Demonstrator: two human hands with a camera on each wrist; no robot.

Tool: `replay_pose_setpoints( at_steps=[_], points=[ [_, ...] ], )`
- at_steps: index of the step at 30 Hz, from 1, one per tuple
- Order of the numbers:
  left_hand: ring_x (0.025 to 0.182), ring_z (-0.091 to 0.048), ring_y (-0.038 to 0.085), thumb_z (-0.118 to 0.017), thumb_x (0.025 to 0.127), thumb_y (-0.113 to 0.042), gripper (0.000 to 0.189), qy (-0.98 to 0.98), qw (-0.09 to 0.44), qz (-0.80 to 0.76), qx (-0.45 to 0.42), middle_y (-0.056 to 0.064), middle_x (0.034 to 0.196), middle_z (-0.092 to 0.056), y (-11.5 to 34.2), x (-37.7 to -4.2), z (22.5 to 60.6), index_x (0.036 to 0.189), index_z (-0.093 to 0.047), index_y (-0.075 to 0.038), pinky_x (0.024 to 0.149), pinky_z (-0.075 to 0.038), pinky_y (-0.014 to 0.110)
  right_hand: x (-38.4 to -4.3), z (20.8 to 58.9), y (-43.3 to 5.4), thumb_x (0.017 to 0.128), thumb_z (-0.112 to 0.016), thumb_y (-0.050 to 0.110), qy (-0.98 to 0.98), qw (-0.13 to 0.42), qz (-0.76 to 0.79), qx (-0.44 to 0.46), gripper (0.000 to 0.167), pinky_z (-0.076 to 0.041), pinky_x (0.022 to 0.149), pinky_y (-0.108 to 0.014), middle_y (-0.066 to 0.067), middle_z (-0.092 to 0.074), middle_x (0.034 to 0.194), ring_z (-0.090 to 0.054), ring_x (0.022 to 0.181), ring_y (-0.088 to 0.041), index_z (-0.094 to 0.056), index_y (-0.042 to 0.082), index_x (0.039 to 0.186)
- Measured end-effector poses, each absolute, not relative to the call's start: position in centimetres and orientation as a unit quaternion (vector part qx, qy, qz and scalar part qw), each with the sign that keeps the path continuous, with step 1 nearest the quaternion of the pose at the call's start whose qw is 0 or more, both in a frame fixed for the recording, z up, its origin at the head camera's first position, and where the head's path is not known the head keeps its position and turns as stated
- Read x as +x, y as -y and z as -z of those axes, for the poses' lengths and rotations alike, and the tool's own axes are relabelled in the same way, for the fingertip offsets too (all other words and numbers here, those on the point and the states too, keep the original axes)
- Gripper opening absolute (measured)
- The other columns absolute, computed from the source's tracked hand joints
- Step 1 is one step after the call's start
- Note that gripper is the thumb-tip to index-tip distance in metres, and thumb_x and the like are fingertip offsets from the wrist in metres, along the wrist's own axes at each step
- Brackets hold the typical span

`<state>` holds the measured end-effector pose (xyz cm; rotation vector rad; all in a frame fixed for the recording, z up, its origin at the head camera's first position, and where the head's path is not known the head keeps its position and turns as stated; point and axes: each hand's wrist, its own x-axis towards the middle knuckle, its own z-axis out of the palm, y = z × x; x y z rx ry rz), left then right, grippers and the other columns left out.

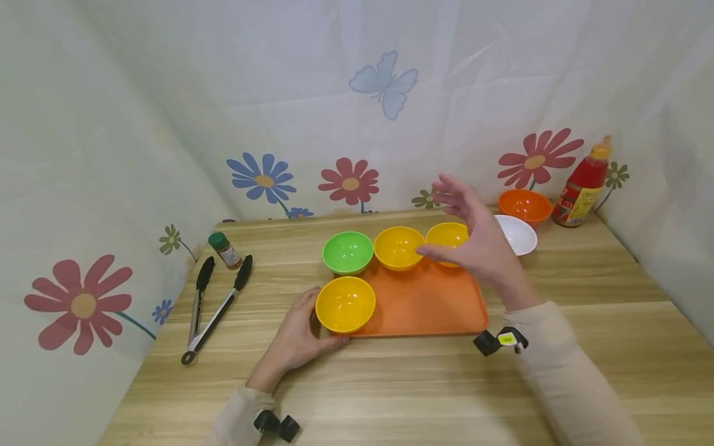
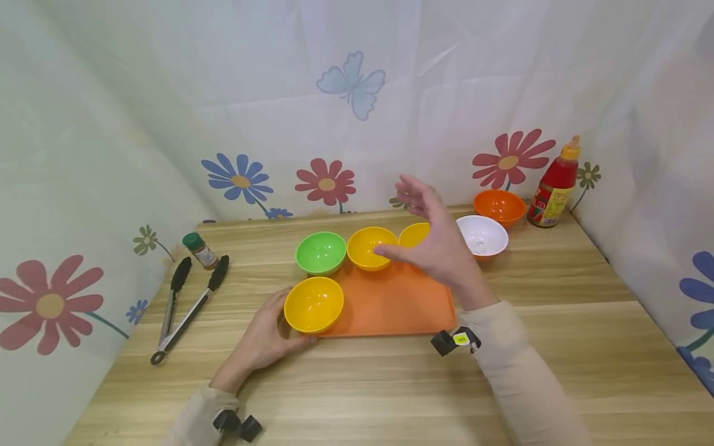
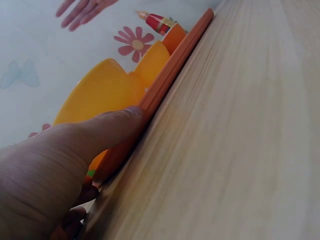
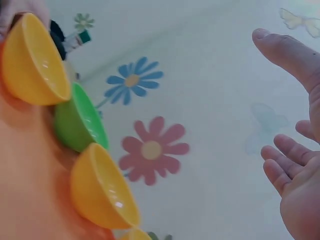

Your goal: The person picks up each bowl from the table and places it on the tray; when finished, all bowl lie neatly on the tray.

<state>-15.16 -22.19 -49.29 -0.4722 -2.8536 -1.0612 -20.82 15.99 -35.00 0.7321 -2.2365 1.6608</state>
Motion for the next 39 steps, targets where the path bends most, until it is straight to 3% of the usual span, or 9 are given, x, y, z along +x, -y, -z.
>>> replay_pose_setpoints(
  at_steps=[4, 9, 15, 24, 32, 39],
  points=[
    [0.157, -0.045, 0.038, -0.102, 0.075, -0.054, 0.106, 0.925, 0.034, 0.345, -0.154, 0.012, 0.167, -0.052, 22.1, -15.2, 49.3, 0.161, -0.056, -0.012, 0.131, -0.035, 0.066, -21.0, 34.1, -18.3, 0.082, -0.098, 0.005, 0.768, 0.174, -0.575, 0.222, 0.109, -0.041, 0.125, -0.026, 0.0, -0.051, 0.168, -0.05, 0.155, -0.023, -0.04, 0.026, 0.172],
    [0.158, -0.045, 0.039, -0.102, 0.075, -0.054, 0.106, 0.926, 0.031, 0.345, -0.152, 0.013, 0.167, -0.052, 22.1, -15.2, 49.3, 0.161, -0.056, -0.012, 0.131, -0.035, 0.067, -21.2, 33.6, -20.9, 0.081, -0.098, 0.001, 0.763, 0.215, -0.582, 0.181, 0.109, -0.042, 0.124, -0.026, -0.002, -0.052, 0.168, -0.05, 0.153, -0.023, -0.042, 0.025, 0.171],
    [0.159, -0.043, 0.038, -0.101, 0.075, -0.055, 0.107, 0.928, 0.022, 0.342, -0.146, 0.013, 0.168, -0.05, 22.1, -15.1, 49.2, 0.161, -0.055, -0.012, 0.132, -0.033, 0.066, -21.6, 33.6, -24.2, 0.085, -0.095, 0.001, 0.77, 0.235, -0.582, 0.117, 0.106, -0.037, 0.131, -0.031, -0.004, -0.049, 0.168, -0.048, 0.154, -0.024, -0.04, 0.03, 0.172],
    [0.159, -0.043, 0.038, -0.101, 0.075, -0.056, 0.107, 0.928, 0.02, 0.342, -0.145, 0.012, 0.169, -0.05, 22.2, -15.0, 49.1, 0.162, -0.054, -0.013, 0.132, -0.034, 0.066, -22.2, 35.5, -28.3, 0.095, -0.09, 0.014, 0.8, 0.215, -0.559, 0.044, 0.1, -0.03, 0.135, -0.035, -0.001, -0.044, 0.173, -0.043, 0.159, -0.021, -0.033, 0.037, 0.174],
    [0.158, -0.045, 0.035, -0.102, 0.075, -0.053, 0.105, 0.922, 0.033, 0.35, -0.162, 0.01, 0.167, -0.052, 22.2, -15.1, 49.1, 0.162, -0.056, -0.016, 0.131, -0.035, 0.064, -23.0, 38.2, -30.7, 0.097, -0.089, 0.034, 0.832, 0.145, -0.536, -0.009, 0.106, -0.031, 0.136, -0.049, -0.002, -0.033, 0.182, -0.034, 0.167, -0.027, -0.021, 0.039, 0.178],
    [0.158, -0.045, 0.035, -0.102, 0.075, -0.053, 0.106, 0.923, 0.027, 0.351, -0.156, 0.01, 0.168, -0.052, 22.2, -15.1, 49.2, 0.162, -0.055, -0.016, 0.132, -0.035, 0.064, -23.8, 40.9, -31.9, 0.098, -0.088, 0.041, 0.84, 0.103, -0.532, -0.031, 0.109, -0.031, 0.136, -0.045, -0.011, -0.028, 0.184, -0.031, 0.166, -0.038, -0.018, 0.028, 0.18]
  ],
)
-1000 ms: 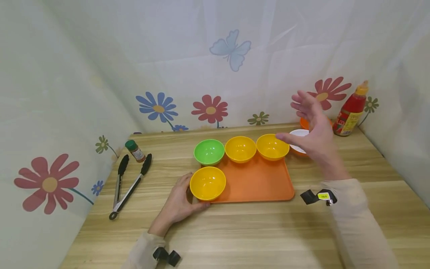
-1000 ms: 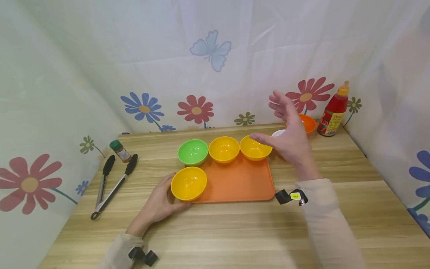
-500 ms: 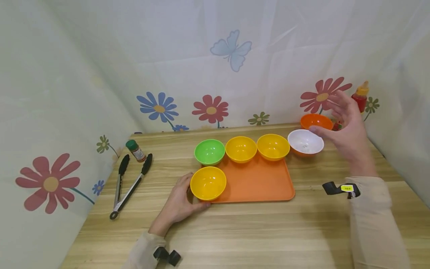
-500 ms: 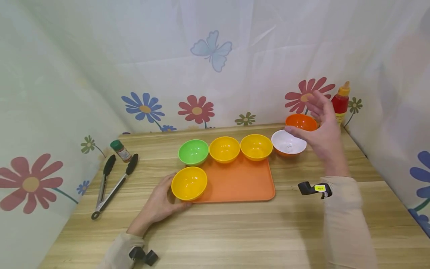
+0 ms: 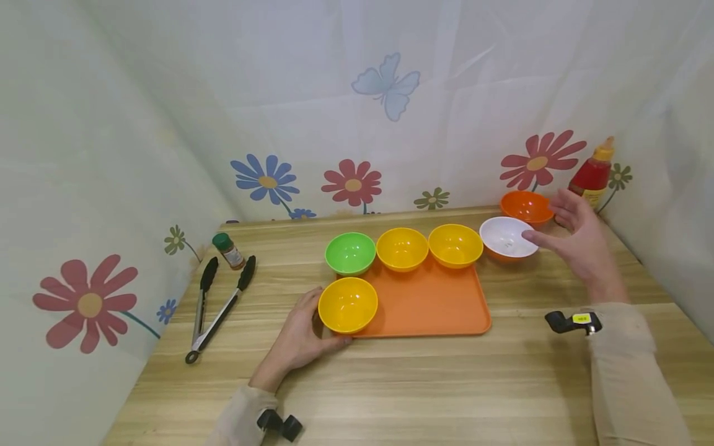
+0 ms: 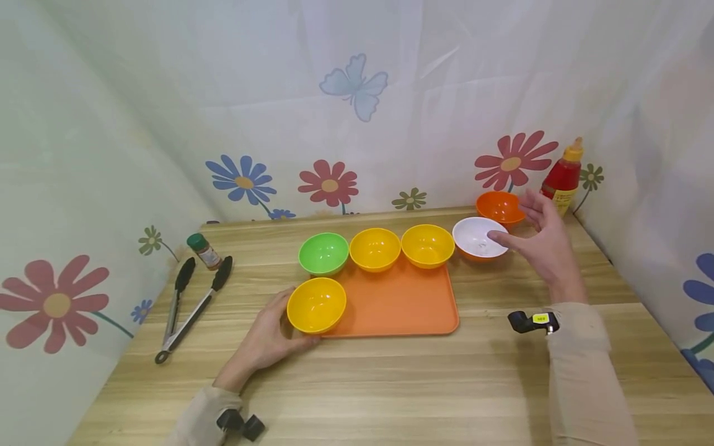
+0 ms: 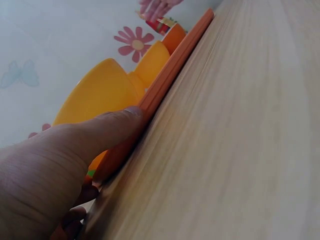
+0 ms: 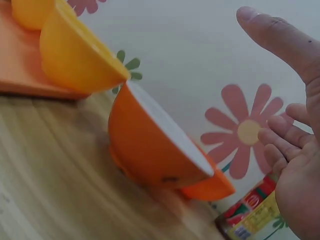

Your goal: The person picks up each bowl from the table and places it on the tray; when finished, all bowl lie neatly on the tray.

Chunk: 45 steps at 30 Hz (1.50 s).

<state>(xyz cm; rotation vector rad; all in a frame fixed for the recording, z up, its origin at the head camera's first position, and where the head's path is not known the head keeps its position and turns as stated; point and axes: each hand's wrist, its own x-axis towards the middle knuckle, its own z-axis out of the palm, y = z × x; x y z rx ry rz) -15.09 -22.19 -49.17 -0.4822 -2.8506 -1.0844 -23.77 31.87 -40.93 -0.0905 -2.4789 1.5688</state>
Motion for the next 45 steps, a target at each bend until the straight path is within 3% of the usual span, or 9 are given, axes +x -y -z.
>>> replay_pose_setpoints(
  at_steps=[7, 11, 16, 21, 23, 25, 29, 31, 45],
  points=[
    [0.158, -0.044, 0.036, -0.101, 0.075, -0.054, 0.106, 0.925, 0.023, 0.347, -0.151, 0.011, 0.168, -0.051, 22.3, -15.0, 49.5, 0.162, -0.055, -0.015, 0.132, -0.034, 0.064, -24.0, 43.9, -32.7, 0.099, -0.086, 0.041, 0.838, 0.06, -0.54, -0.037, 0.11, -0.029, 0.135, -0.062, -0.021, -0.028, 0.181, -0.03, 0.163, -0.047, -0.015, 0.015, 0.179],
    [0.158, -0.044, 0.036, -0.101, 0.076, -0.055, 0.107, 0.926, 0.018, 0.346, -0.148, 0.011, 0.169, -0.05, 22.3, -14.9, 49.6, 0.163, -0.054, -0.015, 0.132, -0.034, 0.064, -24.1, 45.6, -33.1, 0.1, -0.085, 0.042, 0.84, 0.053, -0.539, -0.033, 0.108, -0.027, 0.135, -0.064, -0.023, -0.03, 0.179, -0.031, 0.162, -0.048, -0.017, 0.011, 0.178],
    [0.159, -0.044, 0.036, -0.1, 0.076, -0.055, 0.107, 0.926, 0.016, 0.346, -0.146, 0.011, 0.169, -0.05, 22.3, -14.9, 49.6, 0.163, -0.054, -0.015, 0.132, -0.034, 0.064, -24.3, 47.0, -33.0, 0.099, -0.086, 0.043, 0.842, 0.039, -0.538, -0.027, 0.107, -0.035, 0.131, -0.064, -0.025, -0.035, 0.176, -0.038, 0.157, -0.047, -0.02, 0.008, 0.175],
    [0.158, -0.045, 0.036, -0.101, 0.075, -0.056, 0.106, 0.926, 0.023, 0.346, -0.151, 0.011, 0.168, -0.051, 22.3, -15.0, 49.5, 0.163, -0.055, -0.016, 0.131, -0.035, 0.064, -24.6, 47.7, -32.8, 0.1, -0.086, 0.039, 0.848, 0.035, -0.529, -0.013, 0.104, -0.046, 0.128, -0.041, -0.026, -0.038, 0.174, -0.044, 0.153, -0.045, -0.022, 0.006, 0.174],
    [0.157, -0.045, 0.036, -0.101, 0.075, -0.055, 0.107, 0.926, 0.026, 0.345, -0.153, 0.011, 0.168, -0.052, 22.3, -15.0, 49.5, 0.162, -0.055, -0.015, 0.131, -0.035, 0.064, -24.8, 47.9, -32.7, 0.1, -0.087, 0.036, 0.85, 0.034, -0.526, -0.005, 0.104, -0.046, 0.127, -0.037, -0.027, -0.038, 0.174, -0.045, 0.152, -0.044, -0.022, 0.006, 0.175],
    [0.157, -0.045, 0.035, -0.101, 0.075, -0.055, 0.107, 0.927, 0.025, 0.343, -0.152, 0.011, 0.168, -0.051, 22.3, -15.1, 49.4, 0.163, -0.054, -0.015, 0.132, -0.035, 0.063, -25.0, 48.1, -32.4, 0.099, -0.088, 0.035, 0.85, 0.032, -0.526, 0.003, 0.105, -0.043, 0.129, -0.042, -0.027, -0.037, 0.174, -0.044, 0.152, -0.045, -0.021, 0.006, 0.175],
    [0.157, -0.045, 0.035, -0.101, 0.075, -0.056, 0.108, 0.927, 0.025, 0.341, -0.154, 0.011, 0.168, -0.052, 22.3, -15.2, 49.4, 0.163, -0.054, -0.015, 0.132, -0.035, 0.063, -25.3, 48.4, -32.0, 0.097, -0.09, 0.034, 0.848, 0.034, -0.529, 0.014, 0.111, -0.033, 0.132, -0.064, -0.028, -0.034, 0.174, -0.039, 0.155, -0.046, -0.017, 0.006, 0.176],
    [0.157, -0.045, 0.035, -0.101, 0.075, -0.056, 0.107, 0.927, 0.025, 0.342, -0.154, 0.01, 0.167, -0.052, 22.3, -15.2, 49.4, 0.163, -0.054, -0.015, 0.131, -0.035, 0.063, -25.4, 48.4, -31.8, 0.096, -0.092, 0.034, 0.847, 0.039, -0.53, 0.014, 0.114, -0.031, 0.131, -0.067, -0.028, -0.033, 0.174, -0.039, 0.155, -0.047, -0.016, 0.006, 0.176],
    [0.158, -0.044, 0.034, -0.101, 0.076, -0.056, 0.107, 0.925, 0.02, 0.348, -0.152, 0.009, 0.167, -0.052, 22.2, -15.3, 49.2, 0.163, -0.054, -0.016, 0.132, -0.035, 0.063, -25.2, 48.2, -31.4, 0.094, -0.092, 0.042, 0.853, 0.051, -0.52, -0.001, 0.113, -0.034, 0.128, -0.071, -0.03, -0.035, 0.173, -0.039, 0.156, -0.051, -0.021, 0.003, 0.174]
  ],
)
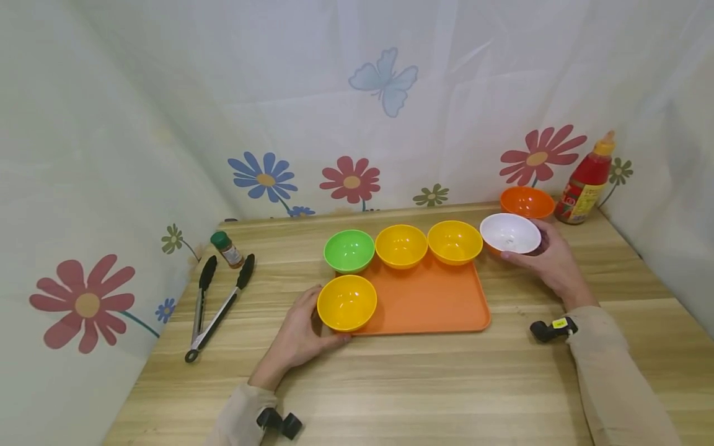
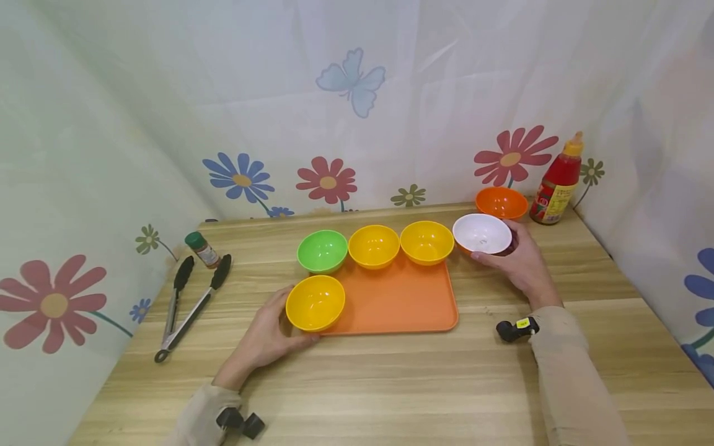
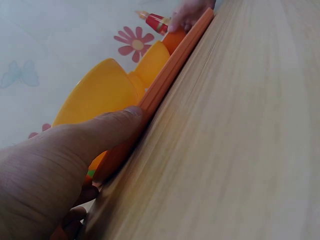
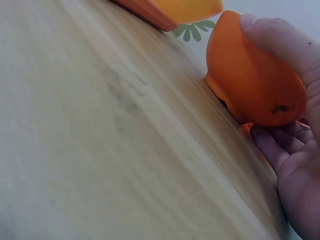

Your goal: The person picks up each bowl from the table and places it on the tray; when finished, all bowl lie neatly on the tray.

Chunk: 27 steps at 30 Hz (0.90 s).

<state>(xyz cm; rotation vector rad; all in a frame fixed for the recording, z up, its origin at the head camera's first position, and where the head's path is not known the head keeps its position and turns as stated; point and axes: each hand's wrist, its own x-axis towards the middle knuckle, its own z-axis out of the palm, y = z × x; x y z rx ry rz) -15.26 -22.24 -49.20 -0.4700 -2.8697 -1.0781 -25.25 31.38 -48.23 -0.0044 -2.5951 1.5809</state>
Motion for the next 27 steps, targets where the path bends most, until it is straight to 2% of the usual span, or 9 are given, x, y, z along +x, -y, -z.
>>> replay_pose_setpoints(
  at_steps=[6, 10, 14, 17, 20, 23, 27],
  points=[
    [0.158, -0.045, 0.035, -0.1, 0.075, -0.057, 0.107, 0.925, 0.024, 0.347, -0.154, 0.01, 0.167, -0.052, 22.2, -15.3, 49.4, 0.163, -0.054, -0.015, 0.131, -0.035, 0.063, -25.1, 48.1, -31.9, 0.096, -0.09, 0.044, 0.853, 0.06, -0.519, -0.009, 0.11, -0.037, 0.128, -0.066, -0.029, -0.037, 0.173, -0.042, 0.154, -0.049, -0.023, 0.003, 0.174],
    [0.158, -0.045, 0.034, -0.1, 0.075, -0.058, 0.108, 0.924, 0.026, 0.347, -0.155, 0.009, 0.167, -0.052, 22.3, -15.3, 49.4, 0.163, -0.054, -0.015, 0.131, -0.035, 0.063, -25.0, 47.4, -32.0, 0.096, -0.089, 0.044, 0.851, 0.075, -0.52, -0.018, 0.109, -0.041, 0.129, -0.055, -0.026, -0.039, 0.173, -0.044, 0.153, -0.045, -0.024, 0.006, 0.174],
    [0.158, -0.045, 0.034, -0.1, 0.075, -0.057, 0.108, 0.925, 0.027, 0.347, -0.154, 0.009, 0.167, -0.052, 22.3, -15.2, 49.4, 0.163, -0.054, -0.015, 0.131, -0.035, 0.063, -24.8, 46.2, -32.1, 0.096, -0.089, 0.046, 0.85, 0.08, -0.52, -0.024, 0.11, -0.045, 0.126, -0.036, -0.022, -0.039, 0.174, -0.044, 0.153, -0.042, -0.023, 0.01, 0.176],
    [0.158, -0.045, 0.035, -0.1, 0.075, -0.057, 0.108, 0.925, 0.026, 0.346, -0.153, 0.01, 0.167, -0.052, 22.3, -15.2, 49.4, 0.163, -0.054, -0.014, 0.131, -0.035, 0.063, -24.7, 45.1, -32.0, 0.096, -0.089, 0.045, 0.849, 0.085, -0.522, -0.017, 0.109, -0.048, 0.117, -0.018, -0.02, -0.04, 0.174, -0.046, 0.152, -0.04, -0.024, 0.012, 0.176],
    [0.158, -0.045, 0.034, -0.1, 0.076, -0.057, 0.108, 0.925, 0.024, 0.347, -0.151, 0.01, 0.167, -0.052, 22.2, -15.2, 49.3, 0.163, -0.054, -0.015, 0.132, -0.035, 0.063, -24.6, 44.0, -31.8, 0.096, -0.09, 0.039, 0.846, 0.094, -0.526, -0.002, 0.106, -0.048, 0.107, -0.008, -0.019, -0.042, 0.172, -0.047, 0.149, -0.039, -0.026, 0.012, 0.176],
    [0.158, -0.045, 0.034, -0.1, 0.076, -0.057, 0.107, 0.925, 0.022, 0.348, -0.15, 0.009, 0.167, -0.052, 22.2, -15.2, 49.3, 0.163, -0.054, -0.016, 0.132, -0.035, 0.063, -24.5, 42.8, -31.3, 0.095, -0.093, 0.031, 0.838, 0.105, -0.535, 0.016, 0.102, -0.048, 0.104, -0.005, -0.019, -0.045, 0.17, -0.049, 0.147, -0.038, -0.031, 0.012, 0.174],
    [0.158, -0.044, 0.034, -0.101, 0.076, -0.056, 0.106, 0.926, 0.02, 0.347, -0.148, 0.008, 0.167, -0.052, 22.2, -15.2, 49.3, 0.162, -0.055, -0.016, 0.132, -0.035, 0.063, -24.2, 41.5, -30.5, 0.093, -0.094, 0.028, 0.836, 0.112, -0.536, 0.03, 0.101, -0.048, 0.106, -0.006, -0.017, -0.048, 0.169, -0.051, 0.148, -0.039, -0.035, 0.015, 0.173]
  ],
)
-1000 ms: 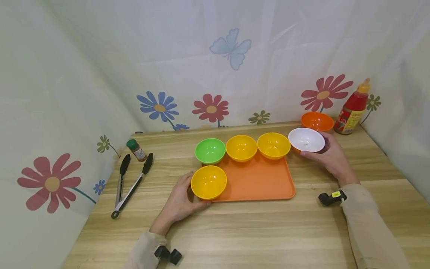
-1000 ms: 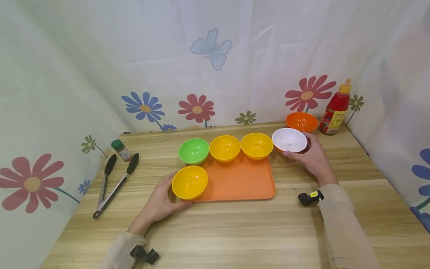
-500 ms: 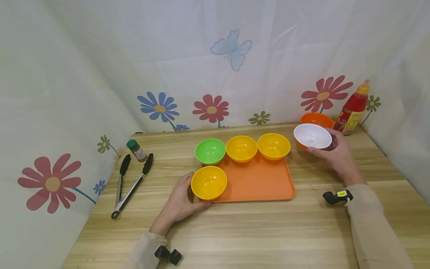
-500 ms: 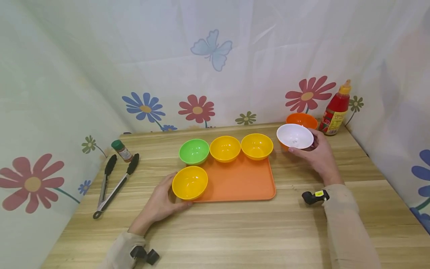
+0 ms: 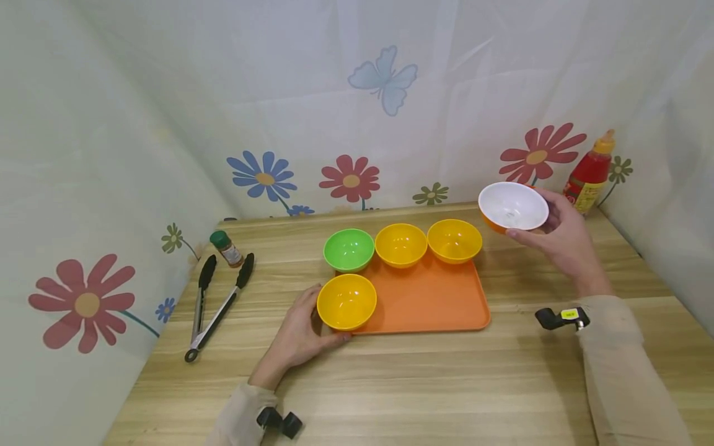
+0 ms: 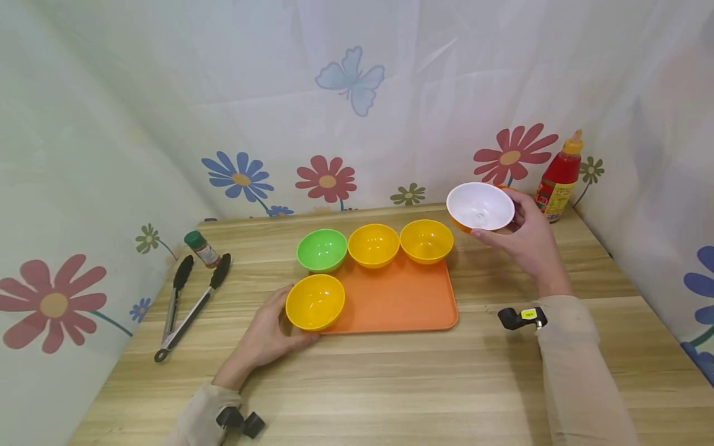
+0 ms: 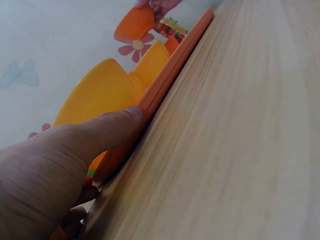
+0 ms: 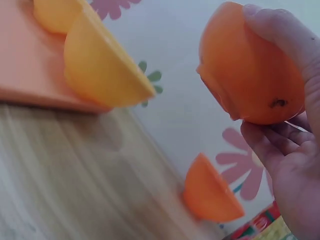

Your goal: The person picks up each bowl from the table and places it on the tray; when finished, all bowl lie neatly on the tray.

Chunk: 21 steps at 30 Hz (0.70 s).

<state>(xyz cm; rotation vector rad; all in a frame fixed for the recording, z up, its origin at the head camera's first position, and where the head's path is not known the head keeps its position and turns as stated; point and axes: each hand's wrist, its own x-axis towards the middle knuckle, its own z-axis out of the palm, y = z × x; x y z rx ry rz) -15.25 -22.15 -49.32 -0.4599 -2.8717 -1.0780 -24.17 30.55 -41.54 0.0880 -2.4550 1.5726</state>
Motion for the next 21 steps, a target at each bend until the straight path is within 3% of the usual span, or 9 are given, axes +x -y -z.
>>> replay_pose_setpoints(
  at_steps=[5, 10, 15, 21],
  points=[
    [0.158, -0.044, 0.034, -0.101, 0.076, -0.056, 0.106, 0.927, 0.021, 0.346, -0.146, 0.009, 0.167, -0.052, 22.3, -15.2, 49.3, 0.163, -0.054, -0.016, 0.132, -0.035, 0.063, -23.6, 40.0, -29.1, 0.093, -0.094, 0.03, 0.841, 0.114, -0.528, 0.044, 0.1, -0.048, 0.11, -0.011, -0.015, -0.048, 0.169, -0.049, 0.152, -0.041, -0.036, 0.018, 0.173],
    [0.158, -0.044, 0.035, -0.1, 0.076, -0.056, 0.107, 0.928, 0.023, 0.341, -0.149, 0.01, 0.167, -0.051, 22.4, -15.2, 49.3, 0.163, -0.054, -0.015, 0.132, -0.035, 0.063, -23.3, 39.1, -27.7, 0.092, -0.095, 0.022, 0.836, 0.108, -0.534, 0.067, 0.099, -0.047, 0.112, -0.011, -0.013, -0.049, 0.167, -0.048, 0.152, -0.038, -0.038, 0.02, 0.173],
    [0.158, -0.044, 0.034, -0.101, 0.076, -0.055, 0.107, 0.927, 0.025, 0.342, -0.15, 0.01, 0.167, -0.052, 22.4, -15.2, 49.3, 0.163, -0.054, -0.015, 0.132, -0.035, 0.062, -23.2, 38.7, -26.1, 0.091, -0.094, 0.011, 0.82, 0.096, -0.556, 0.098, 0.099, -0.045, 0.116, -0.013, -0.011, -0.047, 0.168, -0.046, 0.154, -0.035, -0.037, 0.014, 0.172],
    [0.158, -0.044, 0.034, -0.101, 0.076, -0.054, 0.106, 0.925, 0.024, 0.346, -0.153, 0.01, 0.167, -0.052, 22.3, -15.3, 49.3, 0.163, -0.054, -0.015, 0.132, -0.035, 0.062, -22.1, 38.7, -23.8, 0.087, -0.095, 0.002, 0.798, 0.084, -0.577, 0.15, 0.096, -0.046, 0.114, -0.011, -0.01, -0.052, 0.163, -0.053, 0.147, -0.025, -0.042, 0.008, 0.167]
  ],
)
